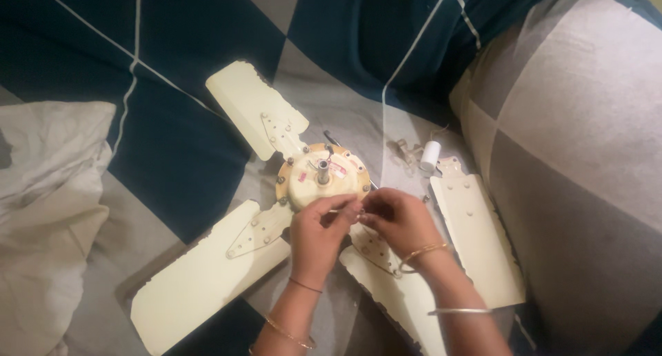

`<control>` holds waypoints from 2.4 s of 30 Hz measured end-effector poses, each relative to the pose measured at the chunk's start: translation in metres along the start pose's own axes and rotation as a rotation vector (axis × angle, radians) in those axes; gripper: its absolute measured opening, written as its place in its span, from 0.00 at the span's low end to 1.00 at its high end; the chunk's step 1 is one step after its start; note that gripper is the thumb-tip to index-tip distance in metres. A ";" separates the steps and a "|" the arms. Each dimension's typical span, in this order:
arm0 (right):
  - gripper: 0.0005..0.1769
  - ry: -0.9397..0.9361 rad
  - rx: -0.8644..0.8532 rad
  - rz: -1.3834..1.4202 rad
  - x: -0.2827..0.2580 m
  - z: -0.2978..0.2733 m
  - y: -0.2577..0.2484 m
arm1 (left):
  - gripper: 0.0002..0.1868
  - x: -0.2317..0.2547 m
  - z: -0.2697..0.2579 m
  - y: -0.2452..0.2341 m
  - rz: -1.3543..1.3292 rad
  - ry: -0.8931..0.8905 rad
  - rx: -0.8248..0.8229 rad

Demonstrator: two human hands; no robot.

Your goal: The person assembles an electric fan by attaching blades to the central motor housing. They use a screwdriver to tighten screws securing each blade in place, working on a patterned floor covering.

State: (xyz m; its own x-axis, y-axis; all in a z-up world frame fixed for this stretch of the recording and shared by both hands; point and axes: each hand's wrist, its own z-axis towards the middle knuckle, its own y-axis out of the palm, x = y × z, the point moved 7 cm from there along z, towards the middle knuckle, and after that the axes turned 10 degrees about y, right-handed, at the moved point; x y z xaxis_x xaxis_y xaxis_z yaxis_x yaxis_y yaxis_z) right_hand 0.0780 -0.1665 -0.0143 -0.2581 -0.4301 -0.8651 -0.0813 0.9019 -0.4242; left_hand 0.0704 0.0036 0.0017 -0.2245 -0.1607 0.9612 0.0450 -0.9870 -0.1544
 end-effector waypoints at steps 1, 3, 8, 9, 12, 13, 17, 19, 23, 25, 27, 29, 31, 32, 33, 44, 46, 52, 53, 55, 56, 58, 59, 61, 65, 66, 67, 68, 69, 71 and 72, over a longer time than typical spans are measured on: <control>0.11 -0.011 -0.010 0.060 -0.001 0.000 0.006 | 0.13 -0.005 0.000 -0.001 -0.051 -0.024 0.000; 0.12 -0.034 -0.010 0.122 -0.004 0.001 0.013 | 0.13 -0.015 0.001 -0.007 -0.150 -0.068 -0.002; 0.11 -0.080 0.061 0.080 -0.011 -0.004 0.012 | 0.13 -0.035 0.002 -0.006 -0.180 -0.175 -0.051; 0.11 -0.091 0.063 0.075 -0.013 -0.005 0.012 | 0.13 -0.039 0.002 -0.005 -0.184 -0.212 -0.052; 0.12 -0.167 0.084 0.048 -0.025 -0.010 0.013 | 0.12 -0.038 0.004 -0.009 -0.213 -0.116 -0.017; 0.12 -0.215 0.102 0.029 -0.030 -0.013 0.013 | 0.13 -0.039 0.004 -0.009 -0.277 -0.117 -0.009; 0.14 -0.338 0.130 0.104 -0.044 -0.022 0.015 | 0.12 -0.042 0.004 -0.011 -0.376 -0.105 0.043; 0.14 -0.336 0.132 0.100 -0.047 -0.023 0.015 | 0.12 -0.042 0.005 -0.013 -0.350 -0.108 0.060; 0.12 -0.303 0.170 -0.011 -0.045 -0.021 0.011 | 0.12 -0.040 0.006 -0.012 -0.344 -0.145 0.052; 0.12 -0.288 0.174 0.023 -0.041 -0.020 0.011 | 0.12 -0.038 0.006 -0.013 -0.381 -0.143 0.050; 0.11 -0.259 0.165 0.043 -0.036 -0.017 0.012 | 0.13 -0.036 0.008 -0.013 -0.439 -0.123 0.053; 0.12 -0.214 0.139 0.047 -0.031 -0.014 0.014 | 0.13 -0.037 0.007 -0.012 -0.419 -0.145 0.027; 0.12 -0.161 0.085 0.081 -0.026 -0.011 0.017 | 0.13 -0.037 0.006 -0.014 -0.387 -0.141 0.017; 0.13 -0.135 0.057 0.099 -0.025 -0.009 0.019 | 0.13 -0.036 0.007 -0.015 -0.367 -0.127 0.017; 0.14 -0.109 0.040 0.149 -0.023 -0.007 0.020 | 0.13 -0.035 0.007 -0.016 -0.345 -0.114 0.018; 0.16 0.025 -0.076 0.497 -0.006 -0.001 0.021 | 0.15 -0.034 0.007 -0.010 -0.397 -0.094 -0.035; 0.14 0.002 -0.062 0.429 -0.003 0.001 0.021 | 0.15 -0.033 0.006 -0.012 -0.321 -0.113 -0.037; 0.14 -0.023 -0.119 0.559 0.009 0.007 0.020 | 0.13 -0.016 0.006 -0.006 -0.371 -0.016 -0.080; 0.14 -0.021 -0.133 0.599 0.011 0.007 0.020 | 0.13 -0.012 0.005 -0.006 -0.365 -0.007 -0.071; 0.14 0.051 -0.156 0.661 0.016 0.008 0.021 | 0.13 -0.006 0.004 -0.007 -0.310 0.016 -0.041; 0.14 0.087 -0.168 0.695 0.018 0.007 0.023 | 0.12 -0.002 0.003 -0.008 -0.261 0.030 -0.019; 0.15 0.126 -0.203 0.763 0.018 0.006 0.025 | 0.11 0.006 0.002 -0.011 -0.170 0.073 0.011; 0.15 0.145 -0.220 0.797 0.018 0.006 0.025 | 0.10 0.011 0.002 -0.012 -0.128 0.102 0.019; 0.15 0.139 -0.203 0.733 0.015 0.005 0.024 | 0.10 0.018 0.004 -0.015 -0.075 0.147 0.018; 0.15 0.142 -0.163 0.634 0.014 0.002 0.025 | 0.11 0.030 0.006 -0.018 0.035 0.259 -0.037; 0.15 0.127 -0.168 0.637 0.013 0.001 0.026 | 0.12 0.033 0.007 -0.018 0.078 0.304 -0.057; 0.15 0.113 -0.172 0.639 0.012 0.001 0.026 | 0.11 0.035 0.007 -0.020 0.119 0.334 -0.055; 0.15 0.099 -0.176 0.642 0.010 0.000 0.027 | 0.11 0.037 0.006 -0.020 0.160 0.365 -0.054; 0.15 0.101 -0.186 0.646 0.010 0.000 0.028 | 0.10 0.039 0.004 -0.020 0.201 0.395 -0.052; 0.14 0.103 -0.205 0.658 0.009 0.000 0.030 | 0.09 0.035 0.001 -0.019 0.173 0.362 -0.026; 0.14 0.087 -0.204 0.653 0.007 0.000 0.029 | 0.09 0.033 0.000 -0.018 0.160 0.341 -0.015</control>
State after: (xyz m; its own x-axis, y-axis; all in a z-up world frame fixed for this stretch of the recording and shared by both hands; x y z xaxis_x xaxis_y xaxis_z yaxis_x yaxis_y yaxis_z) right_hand 0.0733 -0.1435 -0.0329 -0.3920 0.2009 -0.8978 -0.0602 0.9682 0.2430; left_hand 0.0618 0.0165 0.0363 -0.5275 -0.3038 0.7934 0.0918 -0.9488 -0.3022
